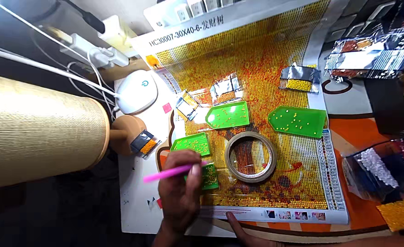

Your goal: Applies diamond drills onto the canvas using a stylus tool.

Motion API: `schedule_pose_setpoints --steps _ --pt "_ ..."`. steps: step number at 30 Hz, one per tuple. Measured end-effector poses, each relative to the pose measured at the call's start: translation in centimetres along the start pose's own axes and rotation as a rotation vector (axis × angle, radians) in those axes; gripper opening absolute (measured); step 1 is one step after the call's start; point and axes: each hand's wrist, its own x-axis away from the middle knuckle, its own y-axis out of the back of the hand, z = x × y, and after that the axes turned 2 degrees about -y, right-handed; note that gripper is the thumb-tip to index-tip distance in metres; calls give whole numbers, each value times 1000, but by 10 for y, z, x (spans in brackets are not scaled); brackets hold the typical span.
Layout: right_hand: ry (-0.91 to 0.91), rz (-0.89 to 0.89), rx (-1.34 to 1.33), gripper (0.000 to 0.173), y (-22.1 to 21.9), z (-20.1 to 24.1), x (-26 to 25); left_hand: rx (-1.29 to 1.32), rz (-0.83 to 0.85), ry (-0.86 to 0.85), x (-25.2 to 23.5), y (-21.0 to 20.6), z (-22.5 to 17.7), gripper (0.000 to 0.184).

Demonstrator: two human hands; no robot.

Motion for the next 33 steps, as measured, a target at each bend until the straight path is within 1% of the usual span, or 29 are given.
schedule_pose_setpoints --steps 1,2,4,6,9,13,18,21,24,28,33 --pt "-8 -44 -5 38 -2 -11 4 -26 30 -14 -14 -5 4 15" --pt "11 -96 6 38 -4 -12 5 -51 65 -38 -27 -12 6 15" --pt "93 -167 33 39 -7 -5 6 -61 122 -76 -50 -30 5 15" --pt "161 -217 84 39 -9 -1 6 -76 152 -73 -68 -45 4 13" --pt "158 -207 130 37 -11 1 7 -111 180 -40 -80 -56 8 12" --pt "130 -188 126 39 -12 -1 7 -132 173 -9 -81 -55 10 11" --pt "158 -235 96 41 -14 -1 5 -132 180 -37 -78 -52 12 12" --pt "144 -215 63 39 -14 -2 7 -151 205 -55 -74 -50 16 12" --pt "175 -271 44 41 -18 0 6 -157 205 -60 -72 -50 20 13" --pt "190 -233 16 40 -16 2 5 -170 197 -57 -71 -48 21 14" --pt "175 -221 52 38 -14 4 6 -192 201 -60 -71 -49 20 14"
